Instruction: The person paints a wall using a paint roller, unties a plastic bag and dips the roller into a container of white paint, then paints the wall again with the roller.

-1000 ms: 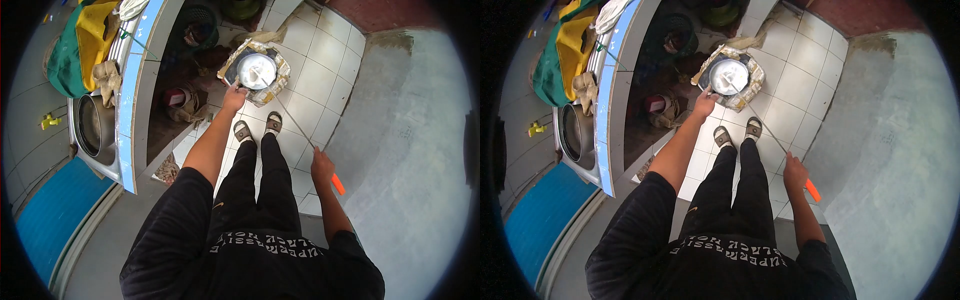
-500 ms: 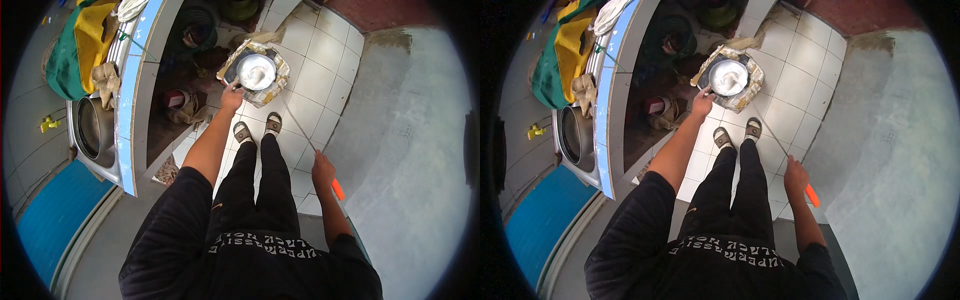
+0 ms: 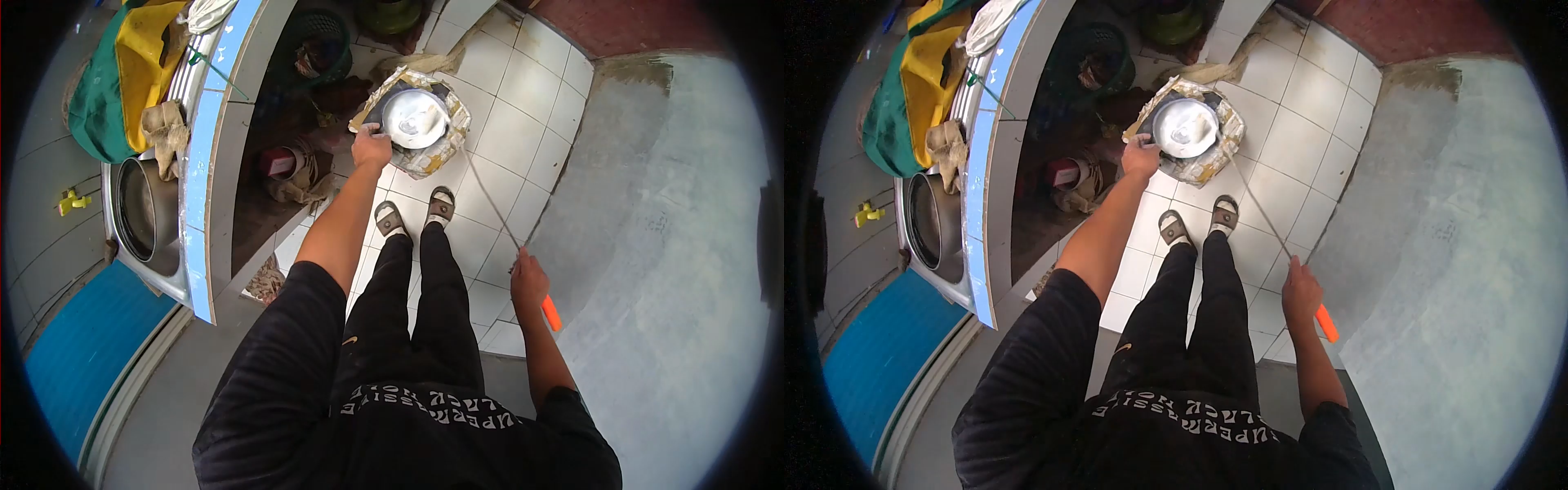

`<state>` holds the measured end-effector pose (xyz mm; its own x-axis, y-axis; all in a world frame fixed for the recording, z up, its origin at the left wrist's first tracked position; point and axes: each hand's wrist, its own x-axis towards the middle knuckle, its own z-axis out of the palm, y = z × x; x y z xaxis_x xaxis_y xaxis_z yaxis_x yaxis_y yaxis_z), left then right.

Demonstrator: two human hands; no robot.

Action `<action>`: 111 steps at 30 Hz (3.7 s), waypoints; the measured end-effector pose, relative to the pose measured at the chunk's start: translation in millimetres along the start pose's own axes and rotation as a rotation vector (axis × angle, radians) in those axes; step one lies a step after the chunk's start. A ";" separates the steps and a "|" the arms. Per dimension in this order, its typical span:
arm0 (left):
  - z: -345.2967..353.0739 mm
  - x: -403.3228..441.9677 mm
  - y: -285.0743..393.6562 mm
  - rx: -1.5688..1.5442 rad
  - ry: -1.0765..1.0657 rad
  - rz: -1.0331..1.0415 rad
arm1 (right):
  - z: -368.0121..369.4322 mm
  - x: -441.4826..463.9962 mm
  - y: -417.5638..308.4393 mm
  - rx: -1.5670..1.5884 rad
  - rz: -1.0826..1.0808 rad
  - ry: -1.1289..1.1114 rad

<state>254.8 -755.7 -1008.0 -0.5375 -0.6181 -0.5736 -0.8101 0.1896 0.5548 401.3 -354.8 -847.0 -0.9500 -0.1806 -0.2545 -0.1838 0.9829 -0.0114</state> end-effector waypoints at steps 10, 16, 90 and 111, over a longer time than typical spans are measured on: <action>-12.8 -22.5 -3.9 -0.233 -0.343 0.054 | 3.5 14.2 -16.1 0.075 0.011 -0.076; -14.9 -23.7 -7.3 -0.233 -0.380 0.055 | -4.3 1.8 -30.9 0.028 -0.124 -0.021; -6.0 -16.9 -15.9 0.005 -0.436 0.053 | -22.6 -30.5 -2.8 0.827 0.340 -0.575; -7.4 -9.7 -20.7 -0.008 -0.398 0.068 | -32.1 -29.3 -2.4 0.831 0.166 -0.576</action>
<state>278.5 -759.3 -1009.4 -0.6396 -0.2602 -0.7234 -0.7687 0.2129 0.6031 421.5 -353.1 -808.4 -0.6415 -0.2104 -0.7377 0.3802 0.7480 -0.5440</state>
